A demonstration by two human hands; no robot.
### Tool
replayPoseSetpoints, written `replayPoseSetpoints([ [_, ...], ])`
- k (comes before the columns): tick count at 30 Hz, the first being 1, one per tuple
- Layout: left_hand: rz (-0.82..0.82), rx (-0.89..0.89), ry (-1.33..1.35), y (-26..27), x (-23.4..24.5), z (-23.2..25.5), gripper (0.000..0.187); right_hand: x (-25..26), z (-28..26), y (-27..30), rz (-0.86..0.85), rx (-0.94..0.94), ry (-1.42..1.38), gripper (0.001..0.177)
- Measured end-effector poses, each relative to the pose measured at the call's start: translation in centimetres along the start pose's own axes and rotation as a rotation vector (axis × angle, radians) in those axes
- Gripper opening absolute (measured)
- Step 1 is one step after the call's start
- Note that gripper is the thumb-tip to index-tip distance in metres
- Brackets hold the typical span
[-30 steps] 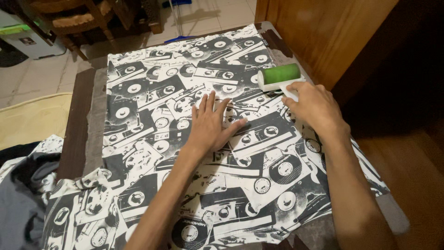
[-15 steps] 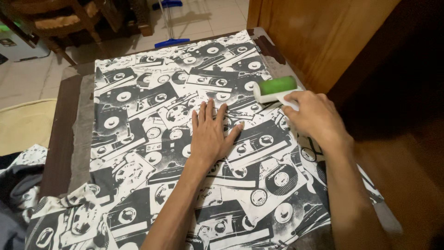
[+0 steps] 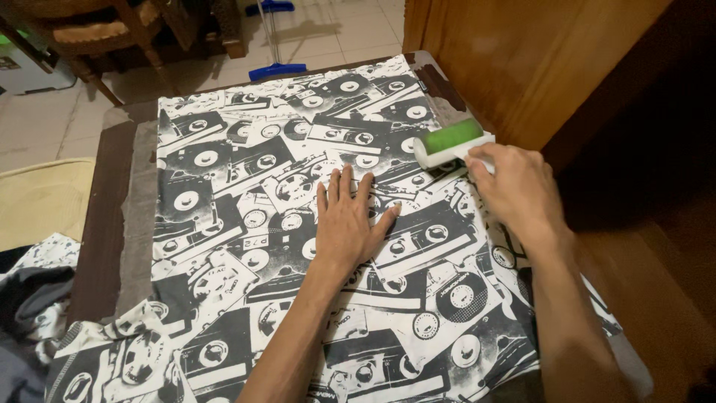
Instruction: The person uses a lint roller to remove lint from a patterned t-shirt laid flat on a table. They roll the tool across the entire surface of the shirt, then fold the shirt in half and smooth it out.
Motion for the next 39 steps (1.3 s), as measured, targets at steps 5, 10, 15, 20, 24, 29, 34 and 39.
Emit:
replayPoseSetpoints([
  [5, -0.003, 0.003, 0.015, 0.0, -0.3, -0.1, 0.083, 0.2, -0.9, 1.4, -0.167, -0.244, 0.072, 0.031],
  [10, -0.022, -0.001, 0.011, -0.3, -0.5, -0.1, 0.082, -2.4, -0.3, 0.6, -0.127, -0.173, 0.053, 0.033],
  [15, -0.008, 0.003, 0.019, -0.2, -0.3, -0.1, 0.082, -4.2, -0.7, -0.1, -0.076, -0.053, 0.051, 0.036],
  [20, -0.004, 0.003, 0.033, -0.1, 0.1, -0.1, 0.082, -2.0, -1.2, 1.0, -0.142, -0.184, 0.092, 0.036],
  [24, 0.014, 0.002, 0.036, 0.0, 0.2, 0.0, 0.081, -2.4, -1.2, 0.9, -0.096, -0.154, 0.089, 0.035],
  [29, 0.032, 0.006, 0.056, 0.1, 0.3, -0.1, 0.081, -5.6, -0.5, -0.6, -0.012, 0.041, 0.054, 0.037],
  [34, 0.066, -0.004, 0.068, 0.3, 0.6, -0.1, 0.081, -5.5, -0.4, -0.4, -0.013, 0.044, 0.029, 0.039],
  [39, 0.039, -0.013, 0.058, 0.1, 0.3, -0.1, 0.08, -3.5, -0.2, 0.5, -0.072, -0.121, 0.032, 0.036],
])
Point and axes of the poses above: each hand's wrist, its own y-axis away from the middle knuckle, its own x-axis out of the back of the hand, z = x × y, the point moved 7 cm from there along -y, towards the middle knuckle, and after that the axes turned 14 degrees about -y, right-handed, at the moved point
